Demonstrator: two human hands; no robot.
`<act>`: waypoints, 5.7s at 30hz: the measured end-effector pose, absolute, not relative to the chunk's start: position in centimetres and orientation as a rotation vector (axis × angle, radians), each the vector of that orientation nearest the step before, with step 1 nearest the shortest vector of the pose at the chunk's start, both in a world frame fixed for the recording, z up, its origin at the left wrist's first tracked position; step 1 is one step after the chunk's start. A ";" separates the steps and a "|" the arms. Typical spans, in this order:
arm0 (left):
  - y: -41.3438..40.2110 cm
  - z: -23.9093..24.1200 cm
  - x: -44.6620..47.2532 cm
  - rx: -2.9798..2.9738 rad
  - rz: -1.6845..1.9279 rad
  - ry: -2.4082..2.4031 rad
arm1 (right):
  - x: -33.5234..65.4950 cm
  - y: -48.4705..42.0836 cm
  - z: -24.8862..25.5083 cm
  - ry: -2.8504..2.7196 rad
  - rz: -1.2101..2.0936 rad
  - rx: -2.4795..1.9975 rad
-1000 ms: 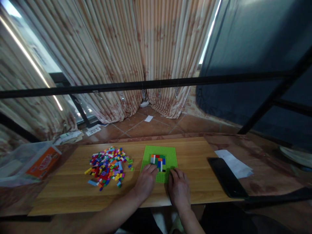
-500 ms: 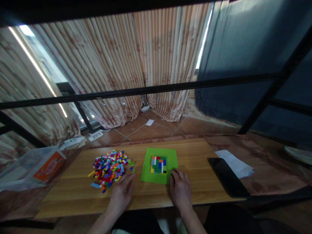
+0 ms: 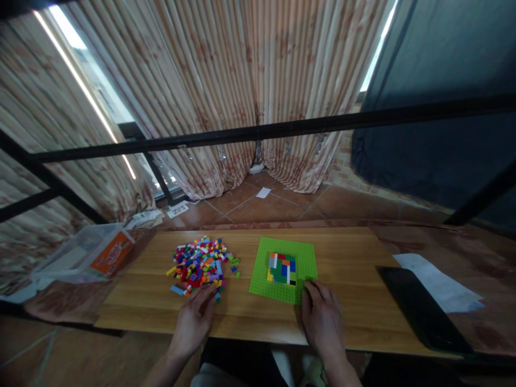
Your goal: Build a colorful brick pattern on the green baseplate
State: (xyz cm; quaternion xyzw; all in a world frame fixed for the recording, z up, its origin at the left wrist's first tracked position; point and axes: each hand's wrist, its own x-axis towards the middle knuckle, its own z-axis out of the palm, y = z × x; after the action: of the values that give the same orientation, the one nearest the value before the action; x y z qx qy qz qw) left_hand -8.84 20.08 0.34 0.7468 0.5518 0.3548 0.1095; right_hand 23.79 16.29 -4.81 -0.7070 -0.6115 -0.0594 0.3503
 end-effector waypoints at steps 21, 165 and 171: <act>23.7 1.0 -10.0 2.147 1.141 1.787 | 24.6 16.3 -5.5 -1.654 -0.235 -1.822; 23.6 -0.1 6.0 2.836 0.398 1.360 | 22.9 16.3 -3.2 -1.609 -0.183 -1.893; 23.4 -0.4 5.7 2.768 0.514 1.368 | 22.9 16.3 -3.4 -1.588 -0.152 -1.877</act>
State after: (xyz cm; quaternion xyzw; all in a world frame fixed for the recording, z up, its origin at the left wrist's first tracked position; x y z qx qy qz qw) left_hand 5.75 23.39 -0.40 0.8843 0.4369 0.1643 0.0058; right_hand 22.89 16.31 -3.43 -0.7186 -0.6078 -0.0584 0.3327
